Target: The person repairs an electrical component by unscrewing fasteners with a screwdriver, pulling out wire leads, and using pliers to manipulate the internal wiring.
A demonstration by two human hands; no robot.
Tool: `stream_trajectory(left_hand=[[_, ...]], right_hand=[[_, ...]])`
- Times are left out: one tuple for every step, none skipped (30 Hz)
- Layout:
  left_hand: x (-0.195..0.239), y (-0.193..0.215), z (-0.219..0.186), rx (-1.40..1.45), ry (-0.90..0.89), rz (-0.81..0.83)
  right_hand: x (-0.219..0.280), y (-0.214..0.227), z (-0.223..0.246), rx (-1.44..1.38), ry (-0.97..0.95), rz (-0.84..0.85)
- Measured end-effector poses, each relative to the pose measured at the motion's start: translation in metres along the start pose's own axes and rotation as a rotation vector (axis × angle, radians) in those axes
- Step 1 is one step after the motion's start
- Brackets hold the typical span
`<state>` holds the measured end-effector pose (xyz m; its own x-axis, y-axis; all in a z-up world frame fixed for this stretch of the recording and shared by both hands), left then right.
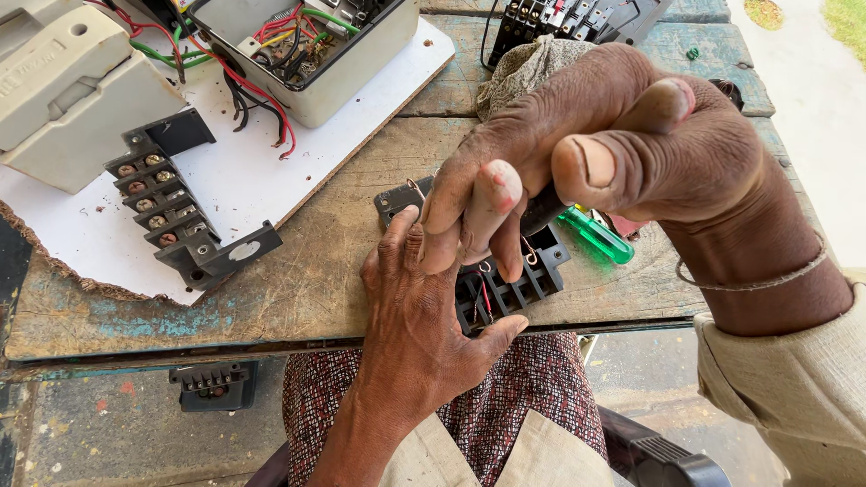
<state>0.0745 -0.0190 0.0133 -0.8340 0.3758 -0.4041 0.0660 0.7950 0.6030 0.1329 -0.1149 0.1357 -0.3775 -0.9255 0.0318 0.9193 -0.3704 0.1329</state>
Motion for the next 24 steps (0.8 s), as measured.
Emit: stream_trajectory(left_hand=[[0.001,0.001,-0.002,-0.019,-0.013,-0.005],[0.001,0.002,-0.003,-0.037,-0.027,-0.009],[0.002,0.003,-0.005,-0.054,-0.04,-0.014],[0.003,0.004,-0.006,-0.051,-0.06,-0.028],[0.003,0.005,-0.007,-0.048,-0.08,-0.042],[0.004,0.006,-0.007,-0.046,-0.101,-0.057],[0.005,0.006,-0.007,-0.035,-0.106,-0.058],[0.007,0.006,-0.007,-0.025,-0.109,-0.058],[0.009,0.006,-0.006,-0.015,-0.112,-0.059],[0.009,0.004,0.0,0.002,-0.079,-0.022],[0.008,0.001,0.006,0.018,-0.046,0.015],[0.01,-0.001,0.011,0.036,-0.009,0.053],[0.011,-0.001,0.01,0.024,-0.01,0.046],[0.012,-0.001,0.009,0.01,-0.014,0.039],[0.013,-0.001,0.008,-0.003,-0.017,0.031],[0.013,0.0,0.007,0.007,-0.029,0.02],[0.013,0.001,0.006,0.017,-0.04,0.008],[0.014,0.001,0.005,0.027,-0.05,-0.004],[0.014,0.0,0.005,-0.009,-0.048,0.008],[0.013,0.0,0.005,-0.046,-0.045,0.018],[0.013,-0.001,0.005,-0.083,-0.043,0.028],[0.013,-0.001,0.005,-0.09,-0.043,0.026],[0.012,-0.002,0.004,-0.096,-0.043,0.024],[0.011,-0.002,0.004,-0.104,-0.044,0.021]], right_hand=[[0.0,0.001,-0.001,0.005,-0.014,-0.012],[0.0,0.002,-0.002,0.022,-0.04,-0.041],[0.0,0.001,-0.003,0.014,-0.038,-0.043],[0.0,0.001,-0.003,0.006,-0.035,-0.046],[0.0,-0.003,-0.003,-0.028,-0.004,-0.023],[0.0,-0.003,-0.002,-0.035,0.013,-0.017],[0.0,-0.004,-0.001,-0.042,0.031,-0.012],[0.0,-0.003,-0.001,-0.024,0.036,-0.025],[0.0,-0.002,-0.001,-0.011,0.036,-0.022],[-0.001,-0.002,0.0,0.003,0.036,-0.018],[-0.001,0.001,0.001,0.013,0.032,0.001],[-0.002,0.001,0.001,0.013,0.026,0.008],[-0.002,0.001,0.001,0.013,0.021,0.016],[-0.002,0.001,0.0,0.008,0.016,0.009],[-0.001,0.002,0.0,0.0,0.013,0.006],[-0.001,0.002,0.0,-0.007,0.009,0.002],[0.0,0.002,-0.001,-0.018,0.005,0.003],[0.001,0.003,-0.001,-0.017,0.01,0.018],[0.001,0.003,-0.001,-0.017,0.015,0.032],[-0.001,0.007,0.001,-0.002,0.029,0.062],[-0.001,0.01,0.001,-0.017,0.033,0.079],[-0.002,0.013,0.0,-0.034,0.038,0.097],[-0.001,0.015,-0.002,-0.081,0.033,0.102],[0.001,0.017,-0.003,-0.102,0.037,0.096]])
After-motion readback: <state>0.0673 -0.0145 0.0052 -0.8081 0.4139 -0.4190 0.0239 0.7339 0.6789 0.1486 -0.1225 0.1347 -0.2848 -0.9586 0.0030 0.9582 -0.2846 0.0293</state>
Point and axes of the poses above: each hand's wrist, its own x-axis away from the middle knuckle, its own y-axis out of the back of the hand, z = x × y, the point moved 8 cm from there along -x, towards the middle knuckle, and after that the axes turned 12 degrees about -y, right-handed, at the moved point
